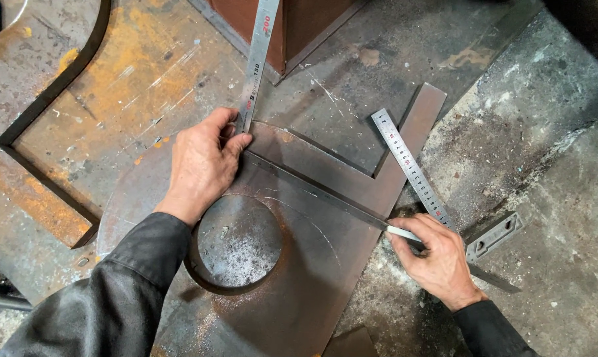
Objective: The person uses a combination square, ruler, and chalk to measure and mark dimensions on a metal workpiece on a shop floor.
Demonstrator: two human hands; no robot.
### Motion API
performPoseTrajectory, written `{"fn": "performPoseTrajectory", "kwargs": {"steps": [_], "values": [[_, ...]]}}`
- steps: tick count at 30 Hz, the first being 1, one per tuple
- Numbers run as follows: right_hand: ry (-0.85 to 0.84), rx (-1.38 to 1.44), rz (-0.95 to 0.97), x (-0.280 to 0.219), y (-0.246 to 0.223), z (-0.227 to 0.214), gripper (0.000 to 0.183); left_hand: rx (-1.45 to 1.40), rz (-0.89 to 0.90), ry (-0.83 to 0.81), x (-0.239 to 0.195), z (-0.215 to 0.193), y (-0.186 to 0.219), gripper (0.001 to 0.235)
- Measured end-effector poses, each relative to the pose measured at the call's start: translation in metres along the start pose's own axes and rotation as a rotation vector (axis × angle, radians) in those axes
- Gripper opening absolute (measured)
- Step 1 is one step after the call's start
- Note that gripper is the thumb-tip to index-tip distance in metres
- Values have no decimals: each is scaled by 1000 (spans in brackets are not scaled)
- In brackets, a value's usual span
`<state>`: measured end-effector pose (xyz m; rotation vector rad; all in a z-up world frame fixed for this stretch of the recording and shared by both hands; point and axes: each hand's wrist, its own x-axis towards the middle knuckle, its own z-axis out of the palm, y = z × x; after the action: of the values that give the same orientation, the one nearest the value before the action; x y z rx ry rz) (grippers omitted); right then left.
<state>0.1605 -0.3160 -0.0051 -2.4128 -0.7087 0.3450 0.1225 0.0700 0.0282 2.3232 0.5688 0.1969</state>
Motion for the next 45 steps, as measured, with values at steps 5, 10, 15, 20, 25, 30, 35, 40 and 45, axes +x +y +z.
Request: {"fn": "performPoseTrajectory", "kwargs": {"steps": [5,10,15,20,25,30,35,40,45], "values": [[-2,31,-4,-1,2,2,18,11,10,5,1,0,-1,38],[0,3,-6,-2,6,3,18,33,-6,-9,1,-4,3,38],[12,28,-45,-4,8,3,17,30,-6,-36,4,-5,2,37],[-11,-12,104,0,-8,-3,23,14,3,-93,10,-16,2,33],[42,-19,42,-5,-6,2,26,25,78,-196,23,-25,-2,30],[35,-70,68,-5,-3,2,29,46,163,-265,31,-34,1,35],[284,-232,-131,-5,-29,-6,29,120,171,-359,40,-38,-1,31],[271,-37,296,-2,-82,-13,24,105,251,-351,44,-37,-12,32],[242,284,398,25,-138,11,19,73,349,-329,48,-35,-23,30]]}}
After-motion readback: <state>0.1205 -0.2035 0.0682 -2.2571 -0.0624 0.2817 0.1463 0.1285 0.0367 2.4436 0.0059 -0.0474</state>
